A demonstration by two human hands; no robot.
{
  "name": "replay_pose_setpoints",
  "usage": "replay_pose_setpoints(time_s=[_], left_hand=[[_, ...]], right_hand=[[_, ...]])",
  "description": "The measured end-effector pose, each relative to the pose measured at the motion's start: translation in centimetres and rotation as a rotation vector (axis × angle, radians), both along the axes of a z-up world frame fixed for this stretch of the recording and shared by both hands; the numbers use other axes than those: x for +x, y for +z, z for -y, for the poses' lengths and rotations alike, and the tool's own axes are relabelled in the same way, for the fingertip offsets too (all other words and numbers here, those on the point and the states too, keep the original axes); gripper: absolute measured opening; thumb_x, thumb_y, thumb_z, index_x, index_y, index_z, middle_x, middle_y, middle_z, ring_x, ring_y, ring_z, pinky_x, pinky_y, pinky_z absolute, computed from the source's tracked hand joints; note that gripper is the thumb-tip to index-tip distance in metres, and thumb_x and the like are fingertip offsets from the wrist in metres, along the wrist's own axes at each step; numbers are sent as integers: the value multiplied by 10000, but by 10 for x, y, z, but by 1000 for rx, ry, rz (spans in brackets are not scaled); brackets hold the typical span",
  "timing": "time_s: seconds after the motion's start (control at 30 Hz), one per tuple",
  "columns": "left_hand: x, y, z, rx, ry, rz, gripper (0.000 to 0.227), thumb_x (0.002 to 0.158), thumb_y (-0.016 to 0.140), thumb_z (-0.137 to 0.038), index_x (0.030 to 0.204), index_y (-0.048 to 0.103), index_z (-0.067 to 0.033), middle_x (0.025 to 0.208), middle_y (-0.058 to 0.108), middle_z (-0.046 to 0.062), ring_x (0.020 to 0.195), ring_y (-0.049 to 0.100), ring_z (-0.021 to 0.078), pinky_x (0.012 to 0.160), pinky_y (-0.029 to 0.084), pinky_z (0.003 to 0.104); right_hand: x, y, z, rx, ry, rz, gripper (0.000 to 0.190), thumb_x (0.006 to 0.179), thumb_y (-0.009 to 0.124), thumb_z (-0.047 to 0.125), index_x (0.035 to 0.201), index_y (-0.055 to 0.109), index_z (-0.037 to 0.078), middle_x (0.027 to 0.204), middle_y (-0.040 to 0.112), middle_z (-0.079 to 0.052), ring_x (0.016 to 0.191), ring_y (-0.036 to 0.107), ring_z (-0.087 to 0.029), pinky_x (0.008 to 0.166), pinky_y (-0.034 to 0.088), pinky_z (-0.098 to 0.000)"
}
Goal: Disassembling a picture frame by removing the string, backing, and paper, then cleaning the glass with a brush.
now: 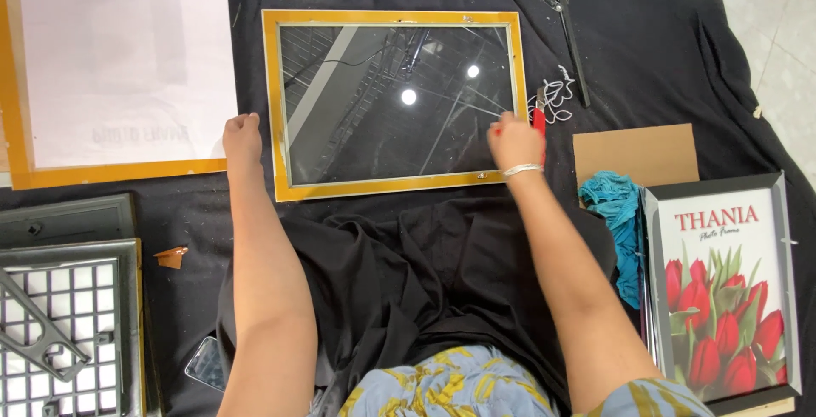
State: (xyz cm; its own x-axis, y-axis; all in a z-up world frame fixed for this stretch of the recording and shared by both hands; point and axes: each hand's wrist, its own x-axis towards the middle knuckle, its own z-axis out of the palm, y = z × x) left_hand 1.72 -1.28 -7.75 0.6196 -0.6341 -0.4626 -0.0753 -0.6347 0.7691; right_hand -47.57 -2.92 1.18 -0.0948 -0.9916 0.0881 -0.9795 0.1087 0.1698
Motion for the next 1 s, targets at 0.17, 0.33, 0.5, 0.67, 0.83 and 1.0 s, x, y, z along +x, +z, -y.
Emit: replay_pose_setpoints(time_s=[0.17,0.33,0.5,0.67,0.83,1.0], left_hand=[[-9,42,-5,-45,-69,-71,470,1030,584,-307,1379,574,8,1362,587,255,1354,516,426,1103,446,601],[2,5,-1,-40,-11,-83,467,1022,603,-352,1380,581,-52,1362,600,213,1351,526,407,1077,472,590],[-4,28,-5,-59,1,-74,462,1029,577,-317,1382,577,-19,1365,600,238,1352,523,420,1085,462,605],[-3,34,-6,-18,-37,-88,483,1033,564,-334,1404,547,-25,1394,577,239,1369,503,424,1095,450,617],[3,3,1,-3,-28,-54,451,1035,595,-360,1386,572,-79,1359,608,197,1343,532,401,1062,469,606],[-2,12,3,11,-2,-33,428,1037,594,-342,1379,585,-85,1330,628,192,1315,558,402,1052,479,610]], right_hand=[[133,20,-15,105,137,182,220,920,581,373,879,655,170,755,727,-99,734,762,-340,693,606,-473],[262,44,-31,285,257,542,300,940,548,413,981,671,143,777,739,-142,797,758,-398,758,600,-489],[319,31,-36,423,158,1257,310,934,598,500,981,702,213,692,749,-74,807,771,-308,758,619,-380],[259,20,-20,444,-15,1492,288,931,695,308,1081,711,63,810,733,-286,748,771,-310,671,663,-352],[115,36,8,265,-132,1464,262,948,688,201,1124,677,7,836,713,-324,760,760,-368,674,661,-434],[-38,35,43,140,-174,1298,329,970,695,200,1192,610,-28,898,672,-369,820,725,-426,717,626,-504]])
